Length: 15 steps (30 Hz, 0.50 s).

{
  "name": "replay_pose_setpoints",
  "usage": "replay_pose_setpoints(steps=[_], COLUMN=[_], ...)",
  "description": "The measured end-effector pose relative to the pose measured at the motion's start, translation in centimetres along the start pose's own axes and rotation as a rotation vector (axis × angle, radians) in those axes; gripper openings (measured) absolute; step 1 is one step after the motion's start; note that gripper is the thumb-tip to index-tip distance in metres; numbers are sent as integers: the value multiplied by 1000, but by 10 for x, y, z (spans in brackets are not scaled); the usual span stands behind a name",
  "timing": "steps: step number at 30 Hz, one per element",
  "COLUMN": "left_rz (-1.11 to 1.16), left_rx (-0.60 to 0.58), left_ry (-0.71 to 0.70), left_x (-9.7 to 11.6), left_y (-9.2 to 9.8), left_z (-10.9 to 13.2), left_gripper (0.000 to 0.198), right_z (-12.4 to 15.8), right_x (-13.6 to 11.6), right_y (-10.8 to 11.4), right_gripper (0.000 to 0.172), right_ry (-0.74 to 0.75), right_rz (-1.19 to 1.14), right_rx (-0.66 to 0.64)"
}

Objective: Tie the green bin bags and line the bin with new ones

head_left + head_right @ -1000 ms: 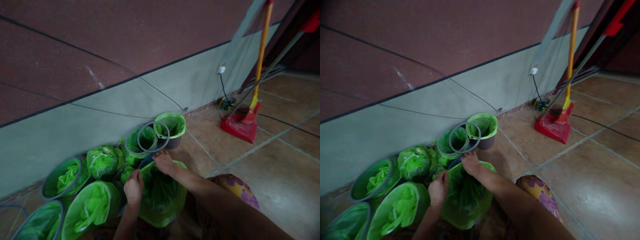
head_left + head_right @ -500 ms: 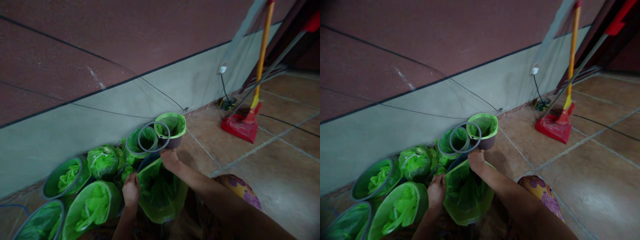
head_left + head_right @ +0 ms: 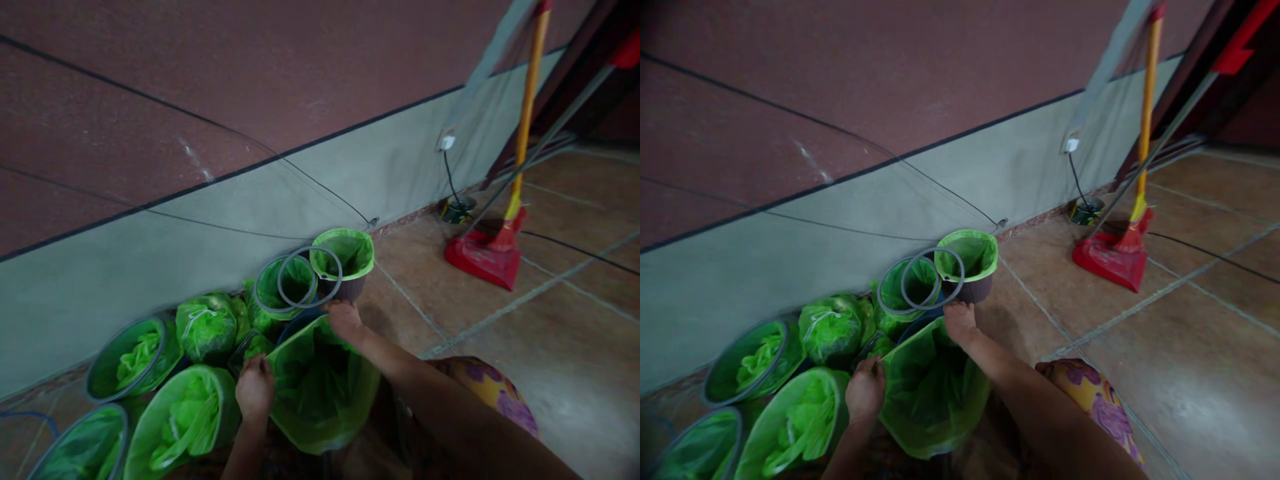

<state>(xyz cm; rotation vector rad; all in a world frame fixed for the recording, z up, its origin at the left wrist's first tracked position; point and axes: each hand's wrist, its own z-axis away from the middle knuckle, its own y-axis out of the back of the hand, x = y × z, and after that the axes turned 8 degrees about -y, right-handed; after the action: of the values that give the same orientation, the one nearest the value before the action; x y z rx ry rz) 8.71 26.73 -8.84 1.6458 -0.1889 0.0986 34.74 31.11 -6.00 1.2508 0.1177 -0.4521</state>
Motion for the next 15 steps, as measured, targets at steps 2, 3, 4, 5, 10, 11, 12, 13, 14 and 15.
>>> replay_pose_setpoints(steps=[2, 3, 4, 5, 10, 11, 12, 13, 14, 15], left_rz=[-16, -23, -28, -30, 7, 14, 21, 27, 30, 31], left_rx=[-53, -75, -99, -126, -219, -220, -219, -221, -225, -231], left_ry=[10, 1, -11, -21, -29, -33, -36, -39, -44, -48], left_x=[2, 6, 12, 18, 41, 41, 39, 37, 34, 31], left_y=[0, 0, 1, 1, 4, 5, 6, 8, 11, 13], left_z=[-5, -9, -13, -17, -34, -36, -37, -38, -38, -39], left_gripper=[35, 38, 42, 46, 53, 53, 52, 51, 50, 50], right_z=[1, 1, 1, 1, 1, 2, 2, 3, 4, 4], right_x=[1, 1, 1, 0, -2, -2, -2, -2, -2, -2], right_y=[-4, -6, -8, -9, -6, -5, -5, -6, -7, -9], right_gripper=[37, 37, 38, 38, 36, 34, 33, 31, 29, 28], right_ry=[-57, -86, -113, -142, -207, -208, -200, -194, -188, -181], right_rz=[-102, -134, -150, -155, -132, -120, -108, -102, -105, -113], right_rx=[-47, -64, -75, -81, -86, -91, -94, -96, -92, -87])
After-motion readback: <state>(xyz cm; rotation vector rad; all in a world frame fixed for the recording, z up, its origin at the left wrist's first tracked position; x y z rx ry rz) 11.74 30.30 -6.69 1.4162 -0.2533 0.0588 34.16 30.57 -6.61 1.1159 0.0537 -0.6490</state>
